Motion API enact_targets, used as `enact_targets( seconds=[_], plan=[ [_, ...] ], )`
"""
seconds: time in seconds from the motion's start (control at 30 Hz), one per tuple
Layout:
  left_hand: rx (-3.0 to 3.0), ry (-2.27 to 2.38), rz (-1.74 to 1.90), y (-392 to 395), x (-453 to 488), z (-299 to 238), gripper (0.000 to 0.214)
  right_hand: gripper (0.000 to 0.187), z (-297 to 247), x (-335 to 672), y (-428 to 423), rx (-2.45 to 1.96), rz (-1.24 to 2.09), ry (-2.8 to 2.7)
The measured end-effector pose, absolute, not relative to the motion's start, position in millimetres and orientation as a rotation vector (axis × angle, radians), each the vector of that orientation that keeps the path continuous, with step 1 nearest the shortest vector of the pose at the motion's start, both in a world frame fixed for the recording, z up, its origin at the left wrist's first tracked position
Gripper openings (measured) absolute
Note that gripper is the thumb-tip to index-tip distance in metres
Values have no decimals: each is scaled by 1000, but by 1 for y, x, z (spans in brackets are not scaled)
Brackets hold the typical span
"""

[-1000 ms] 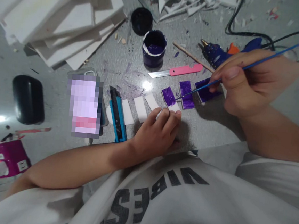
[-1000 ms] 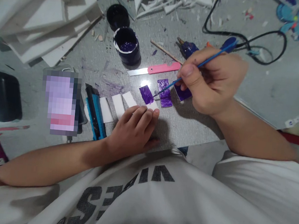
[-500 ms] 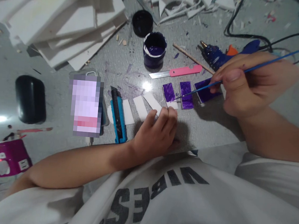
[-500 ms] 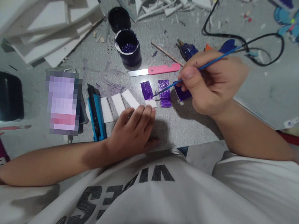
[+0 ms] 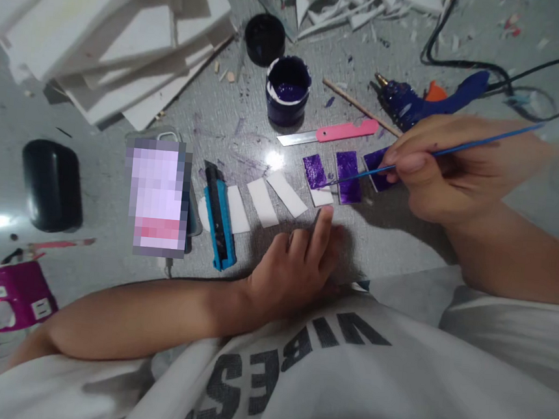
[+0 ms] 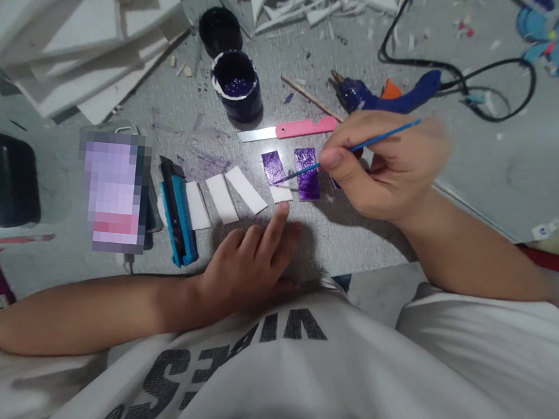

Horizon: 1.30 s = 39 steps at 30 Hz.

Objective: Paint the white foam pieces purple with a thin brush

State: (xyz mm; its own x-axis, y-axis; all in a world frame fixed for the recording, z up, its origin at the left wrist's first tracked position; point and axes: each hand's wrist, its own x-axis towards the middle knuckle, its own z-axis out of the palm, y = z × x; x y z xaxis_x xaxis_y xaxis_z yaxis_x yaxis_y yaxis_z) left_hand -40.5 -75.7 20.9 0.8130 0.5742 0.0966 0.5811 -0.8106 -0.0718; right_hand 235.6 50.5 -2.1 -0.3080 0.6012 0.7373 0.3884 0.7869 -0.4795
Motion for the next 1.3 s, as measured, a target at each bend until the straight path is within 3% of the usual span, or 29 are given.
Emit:
enact_targets(
  seconds=[0.33, 0.7, 0.9, 1.3],
  plan=[
    [-3049, -1035, 73, -79, -39, 22, 101, 24, 15, 228, 41, -795, 322, -2034],
    [-3090, -1027, 129, -77, -37, 21, 101, 16, 16, 235, 42, -744, 311, -2128],
    [-3142, -1053, 335, -73, -34, 28, 101, 22, 9, 240, 44, -757, 385, -2064],
    [-3172, -1040, 287, -71, -34, 24, 98, 20, 8, 241, 46, -750, 381, -2076]
  ],
)
